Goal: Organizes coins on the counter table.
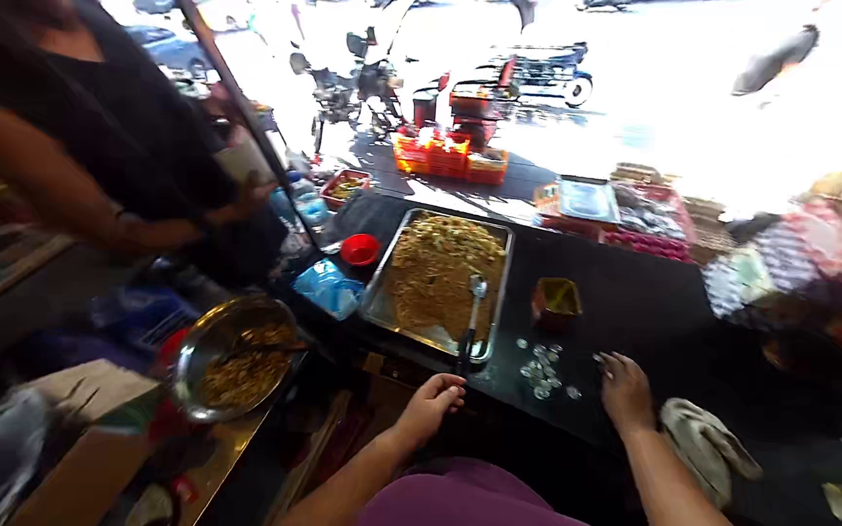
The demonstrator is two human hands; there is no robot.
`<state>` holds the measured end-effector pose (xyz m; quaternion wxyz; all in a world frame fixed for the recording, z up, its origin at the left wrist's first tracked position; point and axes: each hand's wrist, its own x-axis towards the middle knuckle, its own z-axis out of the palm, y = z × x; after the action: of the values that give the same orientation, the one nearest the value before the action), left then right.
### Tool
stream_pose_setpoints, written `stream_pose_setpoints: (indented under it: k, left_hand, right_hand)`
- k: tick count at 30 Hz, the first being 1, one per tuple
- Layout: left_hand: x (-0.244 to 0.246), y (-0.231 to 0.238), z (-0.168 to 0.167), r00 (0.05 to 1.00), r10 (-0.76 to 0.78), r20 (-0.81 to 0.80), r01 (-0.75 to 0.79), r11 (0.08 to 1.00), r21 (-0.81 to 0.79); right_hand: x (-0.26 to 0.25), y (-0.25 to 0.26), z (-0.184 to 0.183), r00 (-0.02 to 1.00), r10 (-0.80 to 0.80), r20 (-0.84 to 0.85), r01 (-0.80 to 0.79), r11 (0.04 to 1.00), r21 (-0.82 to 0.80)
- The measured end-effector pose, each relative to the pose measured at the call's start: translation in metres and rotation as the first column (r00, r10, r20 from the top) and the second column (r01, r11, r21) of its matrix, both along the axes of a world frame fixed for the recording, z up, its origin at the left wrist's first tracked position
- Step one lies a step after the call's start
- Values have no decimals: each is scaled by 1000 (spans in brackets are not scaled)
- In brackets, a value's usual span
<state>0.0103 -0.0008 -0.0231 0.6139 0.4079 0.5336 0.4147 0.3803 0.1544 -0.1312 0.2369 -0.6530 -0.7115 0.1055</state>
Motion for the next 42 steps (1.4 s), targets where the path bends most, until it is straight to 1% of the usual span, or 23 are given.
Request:
stream_pose_setpoints:
  k: [3, 8, 11, 13, 14, 15, 16, 17, 18, 19, 20, 22, 23, 25, 27, 28, 30, 32, 34, 36, 38, 40, 42]
  left_hand:
    - [0, -2, -3, 999, 22, 32, -22, 1000, -5]
    - [-3, -8, -1, 996, 81, 30, -81, 997, -15]
    - [-4, -8, 0, 992, 125, 16, -125, 992, 4]
    - [-3, -7, 2, 990, 140, -15, -140, 990, 21]
    - [-2, -6, 1, 989, 147, -26, -146, 989, 36]
    - [-2, -5, 0, 988, 153, -28, -151, 987, 52]
    - [-2, -5, -1, 987, 157, -32, -155, 986, 61]
    - [-1, -6, -2, 986, 166, -33, -163, 984, 66]
    - [-1, -6, -2, 983, 180, -30, -178, 982, 70]
    - [-2, -5, -1, 980, 195, -29, -193, 979, 71]
    - [-2, -5, 0, 977, 213, -26, -211, 975, 65]
    - [-1, -6, 1, 969, 248, -18, -246, 968, 53]
    - [0, -7, 2, 965, 262, -14, -261, 964, 52]
    - [3, -9, 3, 961, 277, -14, -276, 960, 51]
    - [7, -13, 3, 959, 282, -16, -281, 959, 47]
    - [9, -15, 3, 957, 288, -19, -287, 957, 49]
    - [12, -19, 3, 950, 311, -18, -309, 949, 58]
    - [13, -23, 3, 945, 327, -13, -326, 944, 47]
    - [17, -26, 4, 943, 332, 25, -332, 943, -17]
    - [22, -25, 8, 933, 331, 139, -320, 942, -98]
    - [28, -16, 16, 890, 325, 319, -292, 945, -149]
    - [33, -3, 23, 800, 327, 503, -282, 945, -165]
    - [38, 10, 32, 680, 372, 632, -335, 924, -183]
  right_hand:
    - [-1, -9, 1, 998, -59, -36, 61, 997, 52]
    - [4, -11, -9, 995, -75, -59, 83, 986, 147]
    - [10, -6, -8, 968, -155, -200, 188, 969, 159]
    - [15, -4, 0, 902, -277, -332, 312, 948, 57]
    - [18, -4, 7, 834, -358, -419, 382, 924, -29]
    - [20, -3, 14, 726, -436, -532, 442, 888, -124]
    - [21, -3, 19, 553, -482, -679, 483, 850, -211]
    - [22, -3, 23, 334, -485, -808, 497, 819, -286]
    - [25, 0, 25, 119, -451, -884, 475, 808, -348]
    - [27, 4, 28, -58, -417, -907, 437, 806, -399]
    - [30, 7, 30, -185, -402, -897, 403, 801, -442]
    - [36, 11, 31, -380, -394, -837, 339, 783, -522]
    - [38, 12, 32, -454, -386, -803, 302, 781, -546]
    - [42, 11, 34, -589, -343, -732, 222, 802, -554]
    - [44, 8, 38, -678, -318, -663, 122, 841, -528]
    - [42, 7, 41, -686, -328, -649, 57, 866, -497]
    - [28, 7, 53, -653, -368, -662, -82, 903, -422]
    - [5, 7, 65, -567, -406, -717, -182, 911, -371]
    - [-22, 3, 80, -469, -449, -760, -244, 894, -377]
    - [-55, -6, 101, -389, -501, -773, -305, 862, -405]
    - [-90, -15, 123, -347, -528, -775, -378, 835, -400]
    - [-129, -27, 147, -305, -553, -776, -449, 802, -395]
    - [-171, -41, 169, -239, -559, -794, -511, 768, -386]
